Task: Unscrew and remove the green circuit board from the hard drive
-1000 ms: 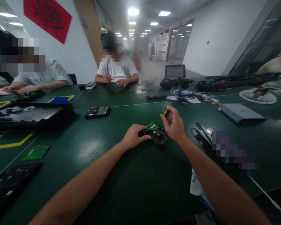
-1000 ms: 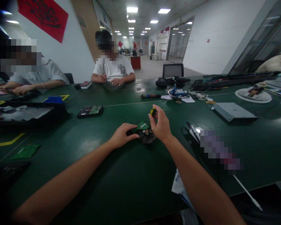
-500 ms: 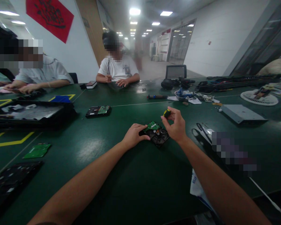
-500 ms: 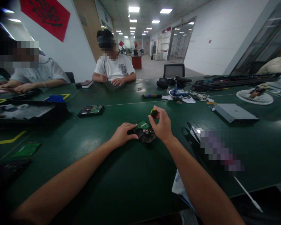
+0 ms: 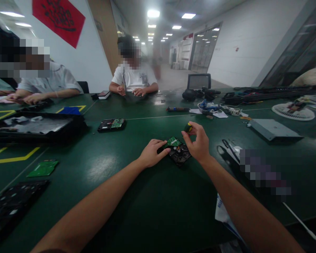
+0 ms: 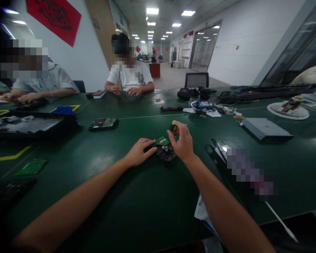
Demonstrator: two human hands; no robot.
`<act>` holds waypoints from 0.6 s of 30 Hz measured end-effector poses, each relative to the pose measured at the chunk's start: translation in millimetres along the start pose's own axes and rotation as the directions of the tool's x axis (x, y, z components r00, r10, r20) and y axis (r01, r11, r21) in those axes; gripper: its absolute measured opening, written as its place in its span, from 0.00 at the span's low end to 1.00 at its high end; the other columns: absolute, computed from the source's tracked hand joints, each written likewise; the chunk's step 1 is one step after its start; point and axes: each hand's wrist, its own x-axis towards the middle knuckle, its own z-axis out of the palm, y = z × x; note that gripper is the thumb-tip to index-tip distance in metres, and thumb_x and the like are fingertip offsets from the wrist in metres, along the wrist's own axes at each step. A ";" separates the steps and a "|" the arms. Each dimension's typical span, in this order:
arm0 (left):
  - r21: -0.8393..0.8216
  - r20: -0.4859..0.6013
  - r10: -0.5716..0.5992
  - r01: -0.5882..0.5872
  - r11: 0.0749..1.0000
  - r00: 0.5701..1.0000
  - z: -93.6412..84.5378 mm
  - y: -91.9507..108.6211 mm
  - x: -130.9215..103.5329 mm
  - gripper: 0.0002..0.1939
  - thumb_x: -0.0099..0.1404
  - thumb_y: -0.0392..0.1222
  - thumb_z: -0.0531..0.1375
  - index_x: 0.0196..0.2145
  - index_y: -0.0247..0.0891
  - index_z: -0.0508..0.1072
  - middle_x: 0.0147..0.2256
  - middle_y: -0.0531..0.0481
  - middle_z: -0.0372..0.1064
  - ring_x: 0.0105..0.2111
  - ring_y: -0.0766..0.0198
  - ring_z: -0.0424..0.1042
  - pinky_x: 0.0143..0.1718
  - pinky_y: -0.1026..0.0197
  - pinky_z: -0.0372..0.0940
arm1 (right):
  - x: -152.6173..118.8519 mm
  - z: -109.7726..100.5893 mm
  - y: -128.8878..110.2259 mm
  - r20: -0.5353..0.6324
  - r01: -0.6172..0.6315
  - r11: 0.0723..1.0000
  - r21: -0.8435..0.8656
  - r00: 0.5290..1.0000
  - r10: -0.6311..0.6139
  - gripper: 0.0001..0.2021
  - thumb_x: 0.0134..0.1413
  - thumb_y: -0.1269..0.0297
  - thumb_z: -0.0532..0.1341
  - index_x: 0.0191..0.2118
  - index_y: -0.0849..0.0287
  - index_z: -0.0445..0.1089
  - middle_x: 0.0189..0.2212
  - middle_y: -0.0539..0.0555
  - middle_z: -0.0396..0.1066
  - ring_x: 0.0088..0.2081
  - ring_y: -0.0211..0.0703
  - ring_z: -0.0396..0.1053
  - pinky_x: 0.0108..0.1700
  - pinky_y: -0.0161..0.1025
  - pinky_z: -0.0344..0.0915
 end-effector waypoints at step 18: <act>0.022 -0.008 0.013 -0.013 1.000 1.000 0.7 -0.1 0.5 0.24 0.72 0.53 0.59 0.60 0.40 0.72 0.53 0.42 0.73 0.55 0.51 0.68 0.59 0.47 0.65 | 1.7 -2.7 -0.8 0.009 0.009 1.000 0.013 1.000 -0.009 0.25 0.63 0.65 0.61 0.64 0.51 0.59 0.53 0.60 0.70 0.42 0.48 0.75 0.46 0.50 0.78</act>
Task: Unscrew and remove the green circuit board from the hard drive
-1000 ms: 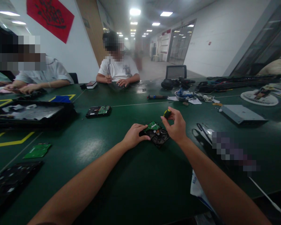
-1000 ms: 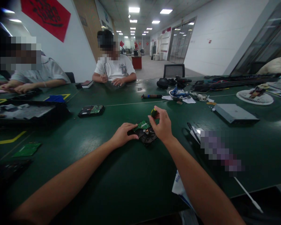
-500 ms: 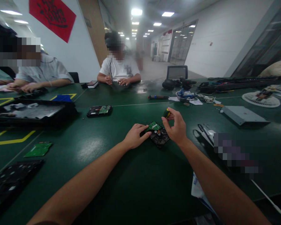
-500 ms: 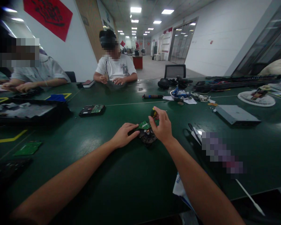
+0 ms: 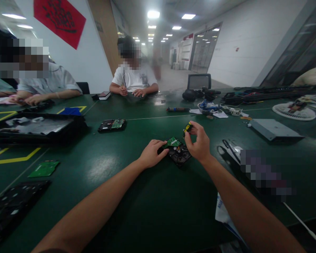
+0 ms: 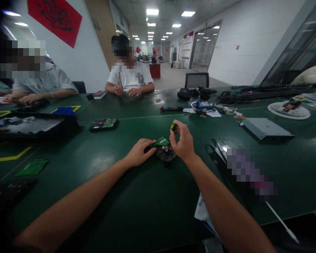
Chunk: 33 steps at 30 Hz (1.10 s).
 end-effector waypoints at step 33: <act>0.029 -0.017 0.203 -0.203 0.979 0.979 0.7 0.8 -2.0 0.21 0.70 0.52 0.61 0.57 0.45 0.74 0.57 0.41 0.68 0.59 0.48 0.65 0.60 0.40 0.65 | 1.0 -3.3 -4.8 0.009 0.023 1.000 0.008 1.000 -0.023 0.27 0.62 0.65 0.63 0.65 0.50 0.61 0.50 0.59 0.68 0.44 0.48 0.73 0.43 0.49 0.79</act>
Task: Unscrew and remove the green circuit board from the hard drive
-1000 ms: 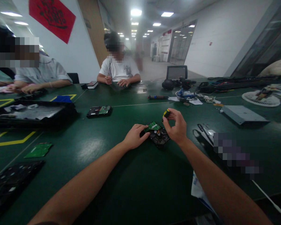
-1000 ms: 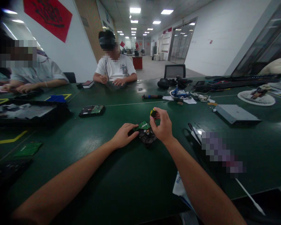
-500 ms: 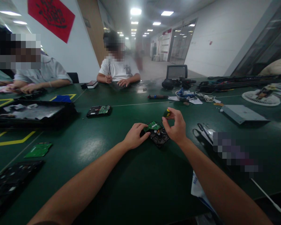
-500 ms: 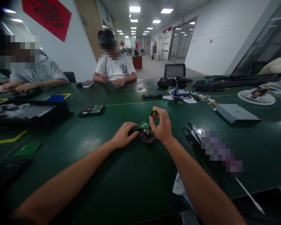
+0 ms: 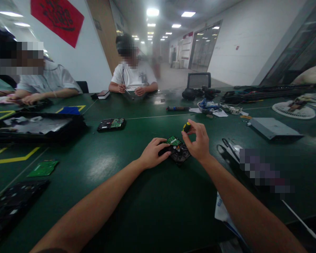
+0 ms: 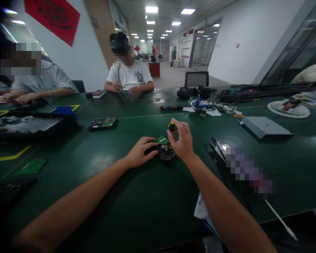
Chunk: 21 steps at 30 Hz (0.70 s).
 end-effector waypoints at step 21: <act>-0.012 -0.006 0.006 -0.006 1.000 1.000 0.8 -0.9 -1.2 0.21 0.71 0.52 0.61 0.57 0.43 0.74 0.57 0.39 0.67 0.59 0.48 0.66 0.60 0.40 0.66 | 0.4 0.5 -0.1 -0.013 0.006 0.999 -0.041 1.000 -0.007 0.27 0.66 0.66 0.59 0.68 0.51 0.58 0.53 0.61 0.69 0.47 0.50 0.74 0.50 0.53 0.77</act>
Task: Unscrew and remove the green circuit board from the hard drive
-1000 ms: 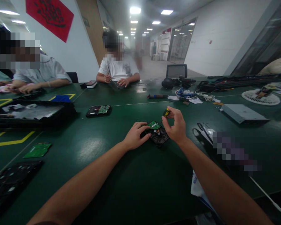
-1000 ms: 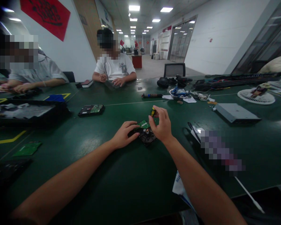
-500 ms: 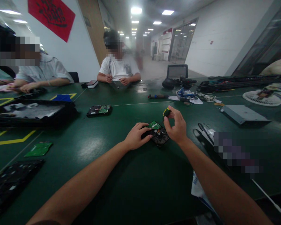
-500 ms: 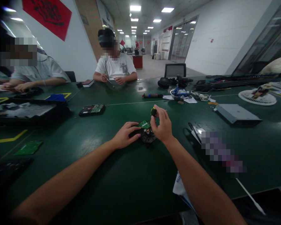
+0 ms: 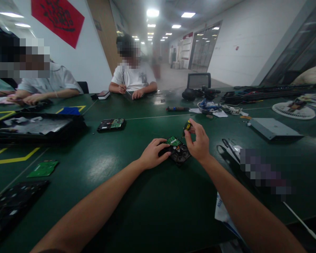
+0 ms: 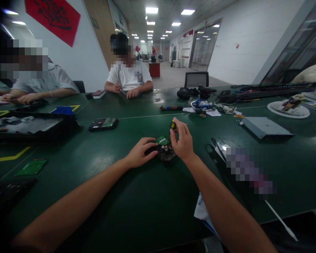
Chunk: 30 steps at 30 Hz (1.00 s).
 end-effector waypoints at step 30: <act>-0.007 -0.004 0.007 -0.007 1.000 1.000 0.3 1.6 1.2 0.20 0.70 0.51 0.61 0.57 0.43 0.74 0.57 0.39 0.68 0.59 0.47 0.66 0.59 0.39 0.67 | -0.9 -0.3 0.7 0.026 -0.030 0.999 0.021 0.999 0.029 0.27 0.65 0.63 0.61 0.67 0.48 0.59 0.51 0.58 0.68 0.44 0.49 0.72 0.49 0.53 0.77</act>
